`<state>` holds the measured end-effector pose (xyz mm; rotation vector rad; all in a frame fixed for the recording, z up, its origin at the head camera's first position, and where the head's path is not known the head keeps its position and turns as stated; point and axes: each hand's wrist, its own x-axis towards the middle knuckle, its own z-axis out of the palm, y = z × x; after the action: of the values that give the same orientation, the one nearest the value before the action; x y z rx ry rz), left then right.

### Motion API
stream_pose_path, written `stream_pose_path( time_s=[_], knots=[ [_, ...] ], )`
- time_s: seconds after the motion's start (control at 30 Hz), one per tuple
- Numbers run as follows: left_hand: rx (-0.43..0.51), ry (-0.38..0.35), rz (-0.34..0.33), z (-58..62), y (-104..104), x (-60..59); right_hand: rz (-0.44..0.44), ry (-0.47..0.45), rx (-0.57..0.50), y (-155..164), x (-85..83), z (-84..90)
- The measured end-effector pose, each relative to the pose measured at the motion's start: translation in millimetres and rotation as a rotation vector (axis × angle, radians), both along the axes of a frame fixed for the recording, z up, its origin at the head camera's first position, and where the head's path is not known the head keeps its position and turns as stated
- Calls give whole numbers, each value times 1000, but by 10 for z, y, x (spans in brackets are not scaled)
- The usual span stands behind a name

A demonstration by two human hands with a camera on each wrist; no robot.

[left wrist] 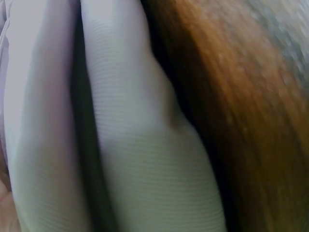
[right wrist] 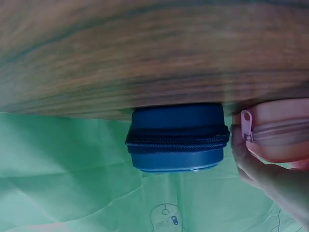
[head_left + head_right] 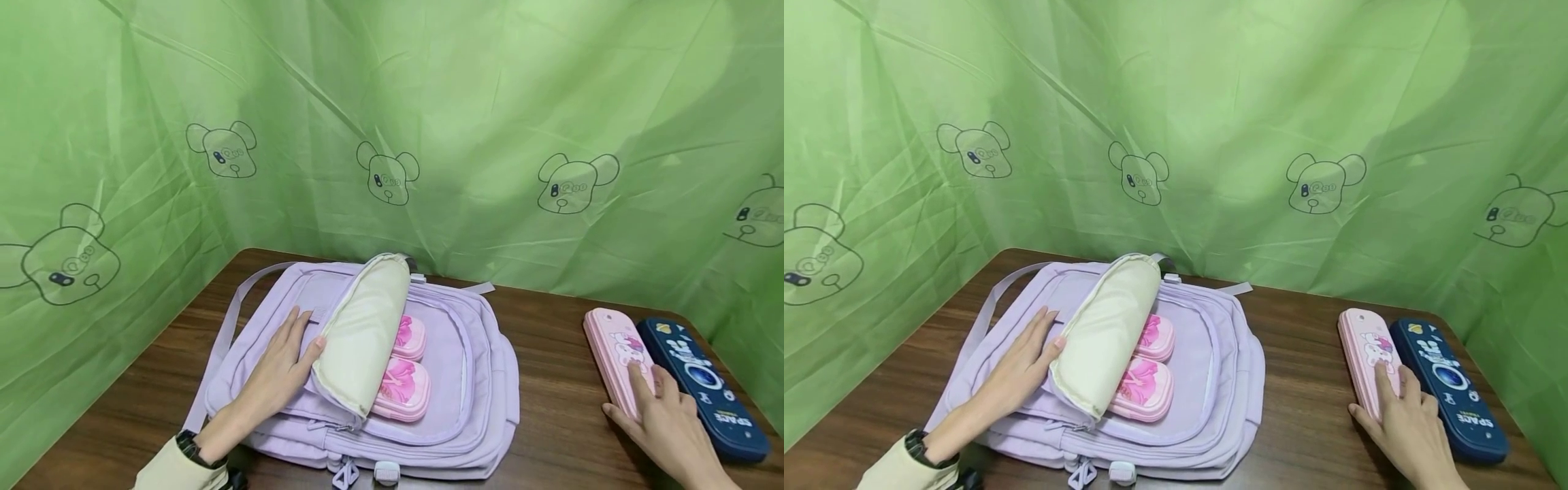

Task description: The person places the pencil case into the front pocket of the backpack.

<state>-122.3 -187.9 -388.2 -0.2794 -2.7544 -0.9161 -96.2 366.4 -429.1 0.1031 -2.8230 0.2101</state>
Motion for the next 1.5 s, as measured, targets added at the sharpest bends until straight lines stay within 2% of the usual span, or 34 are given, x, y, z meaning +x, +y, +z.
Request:
stream_pose_path(
  time_s=[0.13,0.37,0.6,0.7,0.9,1.07,1.2,1.33,1.5],
  knots=[
    [4,-1,-3,9,-1,6,-9,-21,-23,-1,3,32],
    [7,10,-4,-4,-4,9,-81,-180,-12,-7,-23,80],
    [13,7,-3,10,-36,34,14,-32,-26,-34,-24,43],
    [13,12,1,9,-49,47,31,-17,-25,-50,-36,42],
    [12,14,-15,3,-22,28,-4,-49,-44,-31,-6,55],
    [7,22,-14,25,-20,1,-17,-24,-115,-19,-7,98],
    [9,22,-18,20,-21,-7,-29,-6,-150,22,7,214],
    [12,14,-20,8,-13,7,-67,10,-175,54,24,407],
    [13,12,-18,15,-5,18,-140,52,-281,-21,84,623]
  ],
)
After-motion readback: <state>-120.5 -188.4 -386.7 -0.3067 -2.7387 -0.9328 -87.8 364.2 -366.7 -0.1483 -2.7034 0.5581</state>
